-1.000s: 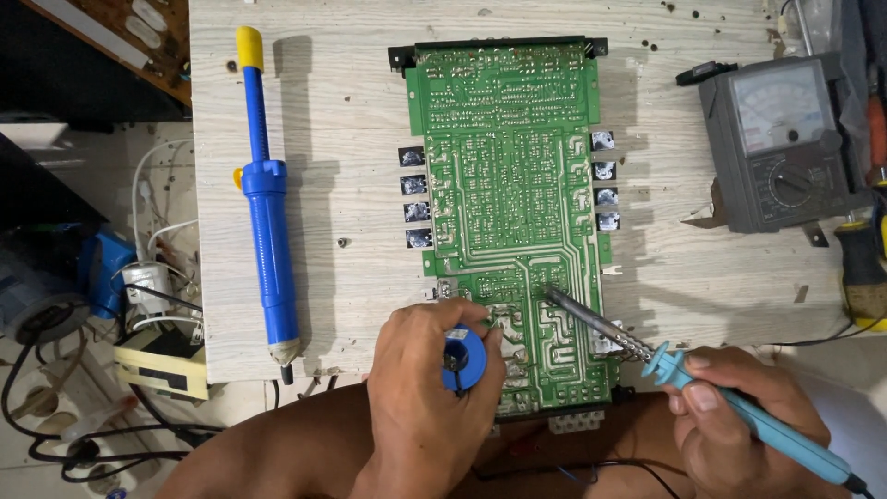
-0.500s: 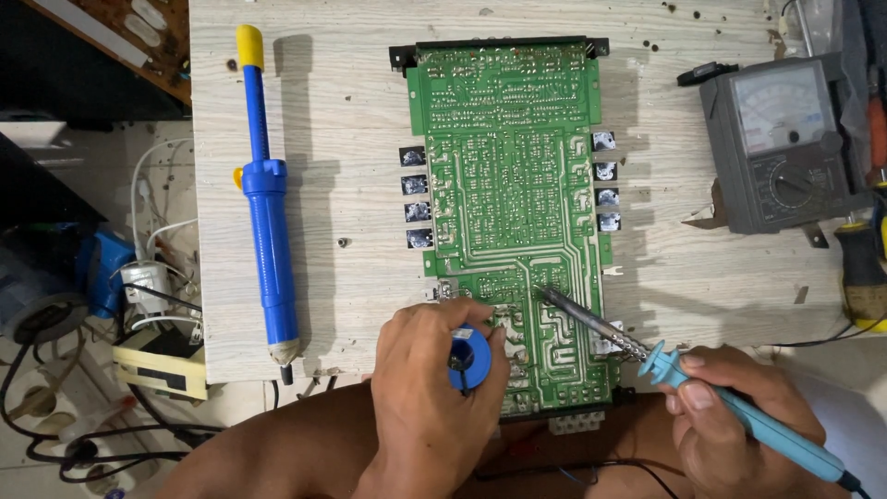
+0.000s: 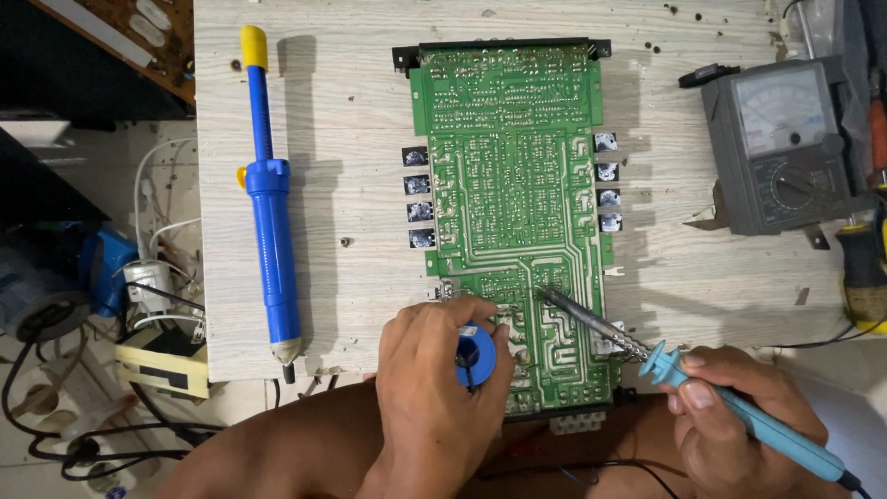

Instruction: Using a soldering iron and a desoldering pump to remove solder from components on a circuit board.

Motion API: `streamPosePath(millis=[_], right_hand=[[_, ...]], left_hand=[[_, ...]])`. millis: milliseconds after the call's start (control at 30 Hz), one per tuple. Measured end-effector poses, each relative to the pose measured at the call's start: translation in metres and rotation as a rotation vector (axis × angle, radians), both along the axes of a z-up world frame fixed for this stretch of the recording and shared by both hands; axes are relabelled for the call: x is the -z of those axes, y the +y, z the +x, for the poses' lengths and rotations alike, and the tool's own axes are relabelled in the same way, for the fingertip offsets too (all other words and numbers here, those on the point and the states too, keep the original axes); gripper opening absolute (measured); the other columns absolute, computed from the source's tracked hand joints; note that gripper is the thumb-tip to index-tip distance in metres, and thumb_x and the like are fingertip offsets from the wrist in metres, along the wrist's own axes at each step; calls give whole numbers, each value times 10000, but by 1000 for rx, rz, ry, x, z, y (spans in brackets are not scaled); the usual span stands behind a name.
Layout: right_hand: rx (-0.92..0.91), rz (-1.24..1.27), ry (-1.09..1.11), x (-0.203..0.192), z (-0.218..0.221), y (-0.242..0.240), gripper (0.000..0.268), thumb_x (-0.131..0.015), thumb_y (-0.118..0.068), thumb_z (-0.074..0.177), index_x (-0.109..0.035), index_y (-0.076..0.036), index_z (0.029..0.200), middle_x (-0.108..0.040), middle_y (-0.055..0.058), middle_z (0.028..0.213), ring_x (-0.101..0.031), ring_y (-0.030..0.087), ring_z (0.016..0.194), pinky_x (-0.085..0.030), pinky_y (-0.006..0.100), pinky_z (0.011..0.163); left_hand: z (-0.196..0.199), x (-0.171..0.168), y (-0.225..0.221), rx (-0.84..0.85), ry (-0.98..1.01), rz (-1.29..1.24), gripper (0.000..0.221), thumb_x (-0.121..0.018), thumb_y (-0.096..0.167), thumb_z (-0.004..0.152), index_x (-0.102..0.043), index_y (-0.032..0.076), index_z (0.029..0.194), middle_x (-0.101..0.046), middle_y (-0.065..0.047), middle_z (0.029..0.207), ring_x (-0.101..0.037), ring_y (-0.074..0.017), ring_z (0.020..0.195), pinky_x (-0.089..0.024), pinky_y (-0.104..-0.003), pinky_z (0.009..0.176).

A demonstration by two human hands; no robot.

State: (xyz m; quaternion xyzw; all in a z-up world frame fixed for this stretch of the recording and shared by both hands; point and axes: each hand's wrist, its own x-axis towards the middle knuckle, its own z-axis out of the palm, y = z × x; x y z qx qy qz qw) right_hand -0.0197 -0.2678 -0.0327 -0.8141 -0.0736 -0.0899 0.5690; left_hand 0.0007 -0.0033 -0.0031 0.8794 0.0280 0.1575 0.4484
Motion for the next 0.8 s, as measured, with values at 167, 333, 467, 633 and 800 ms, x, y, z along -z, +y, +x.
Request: streamPosePath(millis=[167,333,467,633,800], right_hand=[[55,44,-37,7,-2,1,138,-564,-77,914,-587,-25,1039,-677,116,810,-574,88,592,-545,198,591],[57,39,-25,7,-4,-1,141,-563,-62,918,-585,-18,1050,-696,140,885,-592,94,613,-557,198,605],[54,63,0,4,-4,1,141,-563,-53,924,-587,-18,1059,-691,137,879,-592,95,631,-560,202,625],[46,47,-31,5,-1,3,134,-563,-73,917,-585,-28,1041,-668,102,797,-575,85,604,-545,195,605],[66,112,-53,9,-5,5,151,-579,-86,909,-605,-38,1049,-673,83,805,-567,66,605,-529,174,621]], left_hand=[[0,1,-1,4,1,13,348,-819,64,752,-635,79,1047,-721,-28,948,-667,-213,856,-486,-368,883],[0,1,-1,-1,-8,12,364,-826,58,756,-626,63,1059,-725,-35,909,-667,-206,833,-487,-367,881],[0,1,0,-26,-7,0,398,-840,64,757,-610,59,1082,-732,-53,944,-670,-207,818,-527,-359,816],[0,2,0,-21,-8,-3,394,-835,64,769,-610,64,1092,-727,-24,856,-676,-188,800,-523,-355,824],[0,-1,-1,-28,5,-15,380,-830,60,766,-619,66,1082,-726,-20,843,-670,-187,795,-522,-350,819]])
